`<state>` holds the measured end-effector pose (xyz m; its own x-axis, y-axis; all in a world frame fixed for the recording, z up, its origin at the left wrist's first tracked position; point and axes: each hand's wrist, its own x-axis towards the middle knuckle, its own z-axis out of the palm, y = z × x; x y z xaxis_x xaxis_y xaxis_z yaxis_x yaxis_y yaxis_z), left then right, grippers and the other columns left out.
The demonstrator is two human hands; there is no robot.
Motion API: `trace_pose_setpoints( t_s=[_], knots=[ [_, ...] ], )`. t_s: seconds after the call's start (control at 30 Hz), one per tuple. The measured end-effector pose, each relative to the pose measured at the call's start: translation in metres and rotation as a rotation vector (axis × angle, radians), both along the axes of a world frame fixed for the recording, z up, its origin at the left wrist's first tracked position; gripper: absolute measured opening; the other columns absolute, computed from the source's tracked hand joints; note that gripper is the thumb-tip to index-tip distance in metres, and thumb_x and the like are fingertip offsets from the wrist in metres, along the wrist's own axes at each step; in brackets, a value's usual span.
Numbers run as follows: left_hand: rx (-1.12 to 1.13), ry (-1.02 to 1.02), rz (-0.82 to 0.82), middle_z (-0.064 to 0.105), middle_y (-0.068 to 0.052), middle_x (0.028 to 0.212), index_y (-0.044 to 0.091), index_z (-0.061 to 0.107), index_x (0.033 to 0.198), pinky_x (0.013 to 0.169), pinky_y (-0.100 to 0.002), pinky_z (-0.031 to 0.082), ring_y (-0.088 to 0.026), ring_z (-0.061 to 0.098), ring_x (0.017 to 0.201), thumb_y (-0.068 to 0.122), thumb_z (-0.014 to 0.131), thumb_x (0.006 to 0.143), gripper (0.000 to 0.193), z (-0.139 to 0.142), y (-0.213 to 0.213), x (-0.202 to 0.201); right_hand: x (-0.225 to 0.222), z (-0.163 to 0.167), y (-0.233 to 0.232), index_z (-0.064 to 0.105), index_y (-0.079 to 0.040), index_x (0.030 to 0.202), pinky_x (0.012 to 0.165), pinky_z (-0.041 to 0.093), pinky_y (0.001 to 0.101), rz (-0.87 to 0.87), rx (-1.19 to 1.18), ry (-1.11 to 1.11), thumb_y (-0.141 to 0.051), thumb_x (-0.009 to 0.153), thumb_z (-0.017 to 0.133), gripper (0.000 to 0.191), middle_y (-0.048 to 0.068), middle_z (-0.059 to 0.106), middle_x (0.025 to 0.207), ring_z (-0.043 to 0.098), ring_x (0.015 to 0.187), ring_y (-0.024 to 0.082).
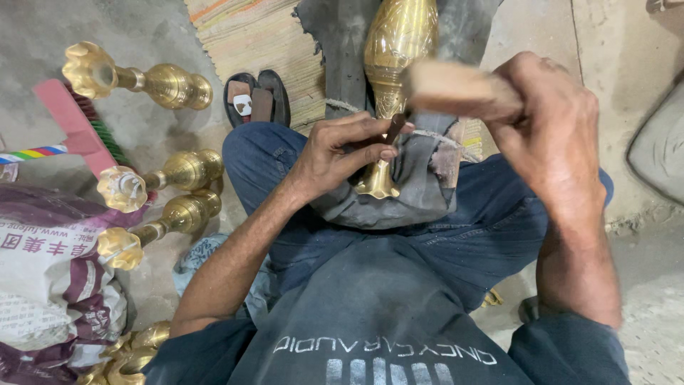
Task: The person sits cross-legged on the floor with an engraved brass vase resting on a cloth pad on their lap. They hold a small punch against the vase surface and strike it with a wooden mallet, working around the vase and repositioning the punch to shape the decorated brass surface.
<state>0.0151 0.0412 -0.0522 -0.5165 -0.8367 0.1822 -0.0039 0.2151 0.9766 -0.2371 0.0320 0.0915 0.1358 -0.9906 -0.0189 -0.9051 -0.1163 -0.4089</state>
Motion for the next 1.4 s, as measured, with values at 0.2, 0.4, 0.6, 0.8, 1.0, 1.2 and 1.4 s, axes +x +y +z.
trace_pose_setpoints(
  t_s=[0.2,0.4,0.6,0.8,1.0,1.2,1.4],
  knots=[
    [-0.021,-0.065,0.028,0.075,-0.005,0.101,0.005,0.074,0.124,0.074,-0.032,0.057,-0.015,0.07,0.087,0.018,0.079,0.094,0.033,0.004,-0.001,0.001,-0.006,-0.006,0.001,0.059,-0.004,0.105,0.086,0.05,0.0377,0.123,-0.071,0.007,-0.007,0.088,0.078,0.026,0.01,0.066,0.095,0.067,0.091,0.027],
    [-0.055,-0.019,0.04,0.075,-0.006,0.105,0.004,0.074,0.123,0.078,-0.031,0.058,-0.016,0.072,0.093,0.015,0.08,0.096,0.029,0.0,0.0,-0.001,-0.005,-0.008,-0.007,0.063,-0.004,0.109,0.088,0.052,0.0472,0.309,-0.223,0.258,-0.007,0.079,0.084,0.036,0.014,0.068,0.1,0.068,0.097,0.036],
    [0.341,0.345,0.266,0.075,-0.005,0.105,0.004,0.068,0.134,0.085,-0.026,0.063,-0.013,0.073,0.094,0.012,0.073,0.104,0.032,-0.007,0.014,-0.002,0.018,-0.036,-0.056,0.063,0.002,0.124,0.077,0.054,0.05,0.169,-0.149,-0.015,-0.04,0.089,0.089,0.06,0.021,0.071,0.106,0.069,0.094,0.042],
    [0.432,0.282,0.555,0.074,-0.004,0.094,0.003,0.067,0.135,0.076,-0.024,0.062,-0.013,0.075,0.087,0.011,0.071,0.103,0.033,-0.005,0.03,0.011,0.017,-0.064,-0.092,0.066,0.004,0.118,0.064,0.054,0.0459,0.368,-0.218,-0.08,-0.046,0.075,0.1,0.075,0.023,0.071,0.088,0.07,0.077,0.039],
    [0.36,0.201,0.475,0.076,-0.005,0.1,0.004,0.069,0.132,0.075,-0.024,0.062,-0.012,0.074,0.087,0.013,0.074,0.101,0.033,0.011,0.031,0.008,-0.003,-0.081,-0.093,0.048,-0.005,0.15,0.046,0.048,0.0294,0.11,0.305,-0.486,-0.029,0.078,0.096,0.09,0.013,0.068,0.09,0.064,0.065,0.015],
    [0.018,-0.111,0.34,0.077,-0.008,0.105,0.004,0.071,0.128,0.077,-0.027,0.063,-0.014,0.076,0.09,0.015,0.079,0.097,0.035,0.036,0.024,-0.013,-0.001,-0.093,-0.074,0.039,0.001,0.15,0.079,0.058,0.0398,0.35,-0.158,-0.487,-0.027,0.093,0.093,0.083,0.021,0.068,0.116,0.07,0.101,0.031],
    [-0.157,-0.305,0.271,0.076,-0.01,0.106,0.003,0.071,0.124,0.077,-0.03,0.063,-0.018,0.077,0.091,0.019,0.08,0.094,0.034,0.045,0.013,-0.012,0.004,-0.085,-0.02,0.048,-0.001,0.127,0.084,0.054,0.0482,-0.026,0.01,-0.314,-0.029,0.097,0.083,0.053,0.025,0.069,0.108,0.067,0.101,0.046]
  ],
)
